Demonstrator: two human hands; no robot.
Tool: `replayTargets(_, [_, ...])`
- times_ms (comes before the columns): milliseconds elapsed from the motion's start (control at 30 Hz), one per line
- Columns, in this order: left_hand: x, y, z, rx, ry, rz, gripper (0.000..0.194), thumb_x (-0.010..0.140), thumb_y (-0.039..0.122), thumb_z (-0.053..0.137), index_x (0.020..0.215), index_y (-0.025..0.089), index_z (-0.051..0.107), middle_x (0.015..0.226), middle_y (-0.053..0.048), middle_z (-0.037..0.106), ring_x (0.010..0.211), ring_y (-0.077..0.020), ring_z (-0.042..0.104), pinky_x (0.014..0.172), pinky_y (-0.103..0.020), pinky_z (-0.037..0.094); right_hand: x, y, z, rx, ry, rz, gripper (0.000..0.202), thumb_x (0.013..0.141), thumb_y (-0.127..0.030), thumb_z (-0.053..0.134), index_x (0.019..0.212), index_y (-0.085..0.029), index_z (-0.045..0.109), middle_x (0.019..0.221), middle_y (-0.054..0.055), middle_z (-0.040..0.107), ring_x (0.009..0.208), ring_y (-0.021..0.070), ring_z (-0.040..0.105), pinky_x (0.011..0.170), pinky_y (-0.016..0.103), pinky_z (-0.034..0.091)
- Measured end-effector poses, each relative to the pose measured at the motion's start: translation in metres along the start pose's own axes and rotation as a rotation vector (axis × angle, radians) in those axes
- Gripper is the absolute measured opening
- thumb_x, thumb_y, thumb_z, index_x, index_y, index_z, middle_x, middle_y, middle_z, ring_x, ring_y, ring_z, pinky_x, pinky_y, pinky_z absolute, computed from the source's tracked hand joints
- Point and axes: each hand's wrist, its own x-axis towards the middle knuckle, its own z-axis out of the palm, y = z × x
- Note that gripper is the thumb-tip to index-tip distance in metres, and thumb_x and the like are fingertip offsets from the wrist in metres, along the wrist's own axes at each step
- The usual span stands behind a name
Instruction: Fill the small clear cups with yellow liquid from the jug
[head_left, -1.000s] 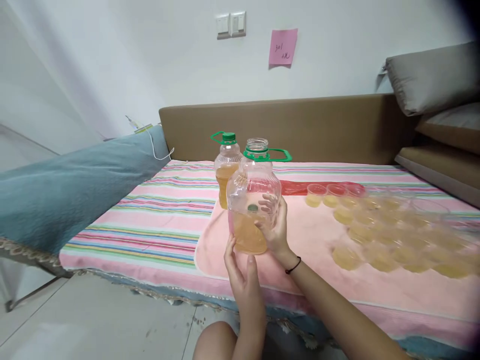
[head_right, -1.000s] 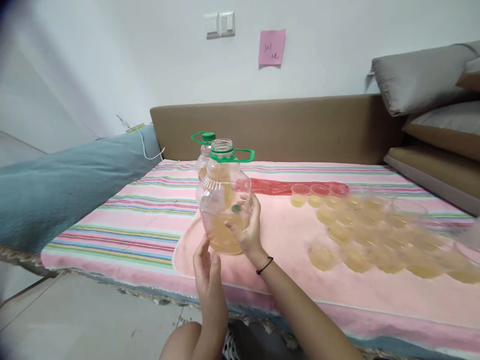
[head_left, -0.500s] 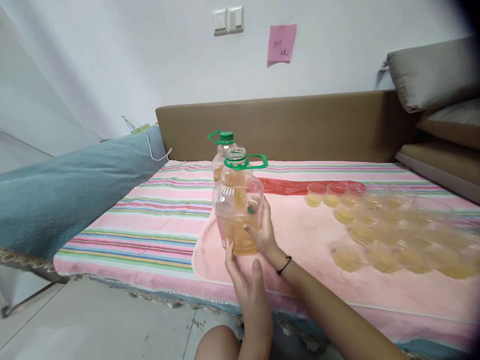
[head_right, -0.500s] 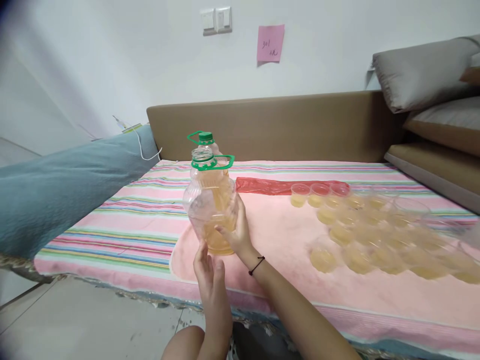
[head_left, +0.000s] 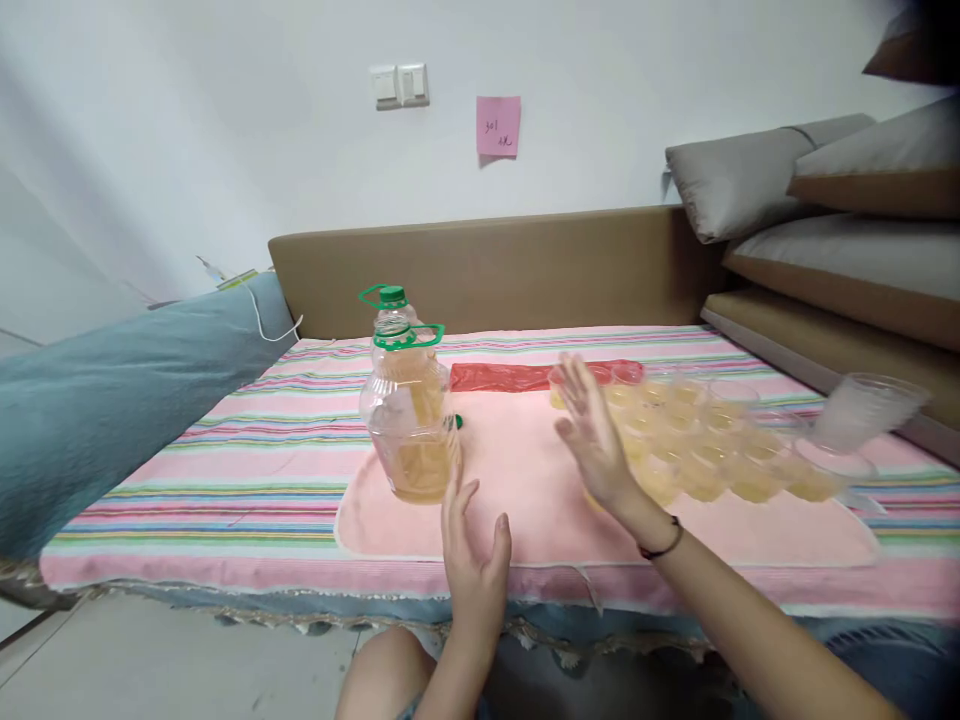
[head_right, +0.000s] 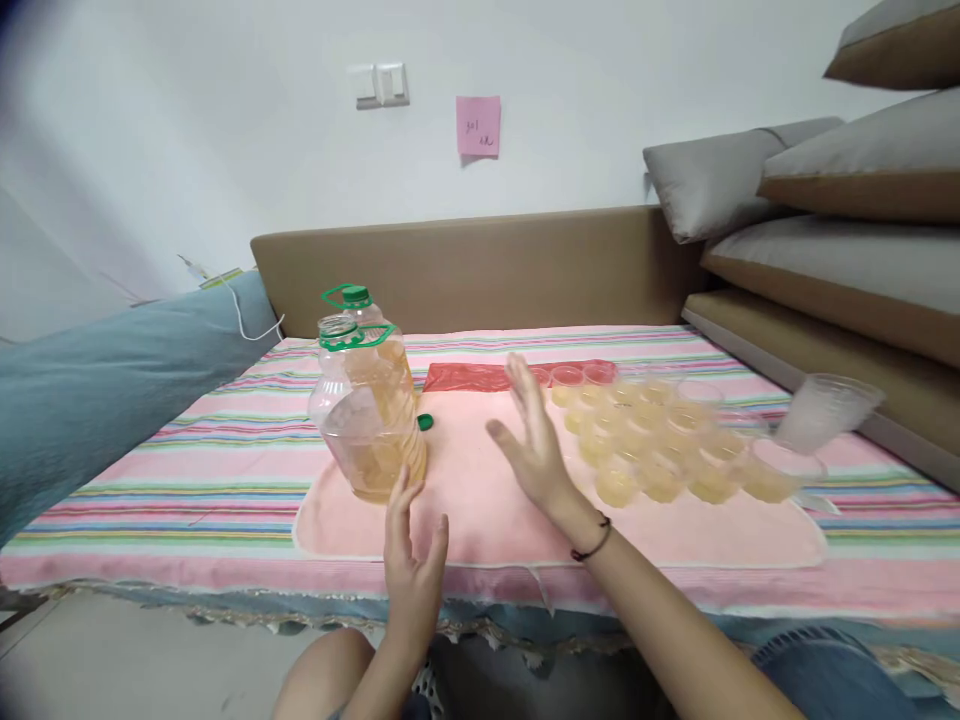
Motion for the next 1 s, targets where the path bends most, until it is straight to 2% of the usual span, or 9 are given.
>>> replayTargets(133, [0.006,0.001,0.015,0.03,-0.158,0.07,0.024,0.087,0.026,0.055,0.112,0.024,0.056,0.132,-0.011,0.057,0.126,-0.0252,0.052,0.104,-0.047,0.042,-0.032,-0.016,-0.07,-0.108,0.191,-0.054,0.046,0.092,-0.04,0.056,0.136,-0.032,0.045,0.143,0.008,0.049,0.126,0.0224,0.053,0.108,0.045,0.041])
replayTargets(200, [0.009,0.001,0.028,0.023,-0.235,0.012,0.025,0.086,0.027,0.057,0.111,0.022,0.056,0.122,-0.011,0.062,0.113,-0.0241,0.059,0.097,-0.045,0.047,-0.054,-0.014,-0.091,-0.181,0.257,0.005,0.034,0.091,-0.036,0.058,0.124,-0.029,0.053,0.131,0.008,0.057,0.104,0.0193,0.064,0.096,0.041,0.05])
replayTargets(267, [0.009,0.001,0.045,0.018,-0.323,-0.036,0.031,0.082,0.026,0.061,0.112,0.022,0.056,0.115,-0.01,0.064,0.105,-0.0228,0.062,0.093,-0.043,0.049,-0.072,-0.009,-0.102,-0.234,0.265,0.085,0.024,0.089,-0.033,0.059,0.112,-0.026,0.058,0.118,0.008,0.063,0.085,0.0162,0.065,0.084,0.036,0.053])
replayTargets(400, [0.004,0.002,0.085,-0.005,-0.442,-0.07,0.054,0.07,0.024,0.072,0.12,0.02,0.051,0.12,-0.01,0.063,0.113,-0.0241,0.06,0.1,-0.043,0.045,-0.093,-0.006,-0.103,-0.316,0.171,0.283,0.015,0.086,-0.032,0.06,0.095,-0.021,0.065,0.092,0.005,0.068,0.071,0.0159,0.063,0.068,0.03,0.052])
replayTargets(500, [0.001,0.003,0.114,-0.023,-0.459,-0.115,0.07,0.065,0.025,0.076,0.127,0.018,0.044,0.127,-0.014,0.06,0.12,-0.0262,0.057,0.104,-0.045,0.042,-0.099,-0.007,-0.099,-0.361,0.093,0.433,0.015,0.083,-0.033,0.06,0.087,-0.019,0.066,0.081,0.005,0.068,0.066,0.0168,0.062,0.058,0.028,0.049])
replayTargets(600, [0.001,0.003,0.135,-0.051,-0.444,-0.152,0.073,0.064,0.024,0.077,0.127,0.018,0.042,0.13,-0.015,0.057,0.123,-0.0263,0.055,0.106,-0.045,0.041,-0.104,-0.007,-0.101,-0.363,0.001,0.56,0.017,0.08,-0.034,0.059,0.082,-0.019,0.067,0.073,0.003,0.068,0.062,0.0171,0.062,0.056,0.027,0.049])
replayTargets(700, [0.001,0.004,0.145,-0.079,-0.422,-0.181,0.068,0.064,0.022,0.076,0.123,0.02,0.043,0.122,-0.012,0.062,0.116,-0.0245,0.06,0.101,-0.043,0.044,-0.106,-0.008,-0.104,-0.36,-0.057,0.642,0.02,0.079,-0.036,0.058,0.085,-0.019,0.067,0.071,0.002,0.068,0.063,0.0179,0.063,0.058,0.028,0.05])
replayTargets(867, [0.004,0.006,0.15,-0.112,-0.366,-0.198,0.053,0.067,0.022,0.074,0.114,0.021,0.05,0.115,-0.009,0.065,0.112,-0.0227,0.061,0.101,-0.042,0.044,-0.105,-0.013,-0.107,-0.357,-0.074,0.701,0.025,0.08,-0.039,0.057,0.092,-0.019,0.066,0.073,0.002,0.067,0.068,0.0193,0.063,0.062,0.03,0.051])
replayTargets(1000, [0.022,0.002,0.158,-0.133,-0.305,-0.198,0.051,0.068,0.023,0.073,0.113,0.022,0.049,0.115,-0.008,0.064,0.11,-0.0212,0.061,0.098,-0.04,0.045,-0.104,-0.014,-0.106,-0.343,-0.061,0.738,0.028,0.079,-0.04,0.058,0.095,-0.019,0.066,0.072,0.002,0.066,0.067,0.0201,0.064,0.061,0.03,0.051])
